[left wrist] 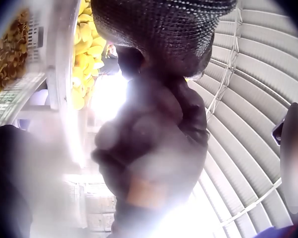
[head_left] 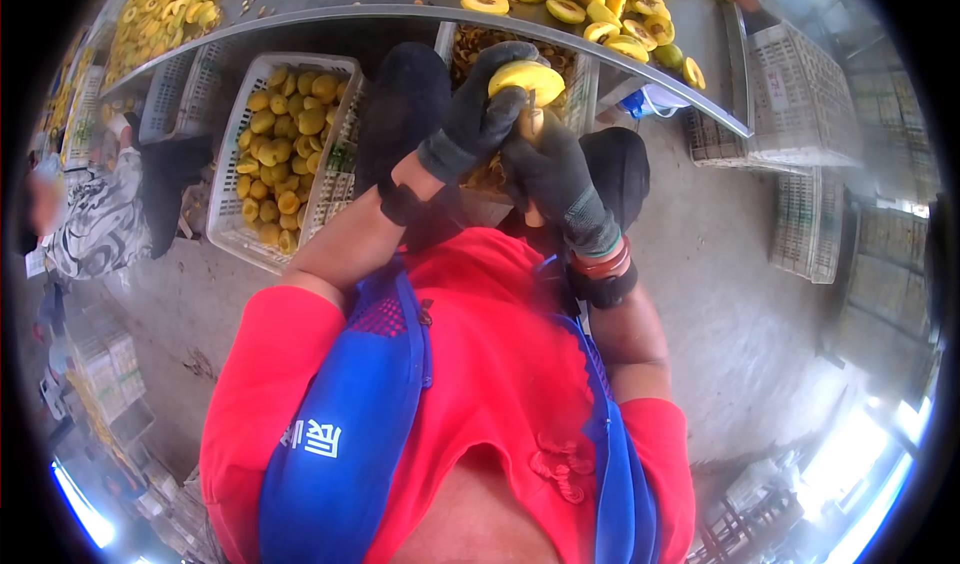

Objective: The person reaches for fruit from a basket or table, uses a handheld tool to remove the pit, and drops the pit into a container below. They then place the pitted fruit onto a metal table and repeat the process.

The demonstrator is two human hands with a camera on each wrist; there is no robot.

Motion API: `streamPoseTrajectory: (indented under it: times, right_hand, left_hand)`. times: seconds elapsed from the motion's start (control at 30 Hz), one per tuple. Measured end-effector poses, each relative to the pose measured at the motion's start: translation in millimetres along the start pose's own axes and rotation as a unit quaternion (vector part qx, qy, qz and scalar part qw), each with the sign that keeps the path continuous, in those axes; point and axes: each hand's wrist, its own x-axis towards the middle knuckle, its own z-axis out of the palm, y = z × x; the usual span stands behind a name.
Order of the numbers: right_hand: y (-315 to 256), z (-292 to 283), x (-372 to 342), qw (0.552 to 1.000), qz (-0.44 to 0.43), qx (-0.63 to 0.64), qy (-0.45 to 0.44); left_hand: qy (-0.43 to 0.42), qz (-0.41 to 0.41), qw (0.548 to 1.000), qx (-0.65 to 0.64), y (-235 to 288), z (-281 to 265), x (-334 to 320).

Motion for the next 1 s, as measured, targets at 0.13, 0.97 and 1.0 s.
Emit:
streamPoseTrajectory:
  times: [0.13,0.97,1.0]
  right_hand:
    - [-7.0,-6.5,-2.3,0.998,0.040,0.019,-0.048]
    - [-34.3,-14.7,-15.6,0.980,0.143,-0.010,-0.137]
    - [-35.9,-13.7,-17.4,0.980,0.146,0.000,-0.133]
  left_hand:
    - [-0.022,-0.028,0.999,-0.041,15.6,-5.7,0.2]
    - [-0.285,-0.082,0.951,-0.090,-15.7,-29.6,5.3]
    - [-0.286,-0.077,0.951,-0.091,-14.9,-29.8,4.9]
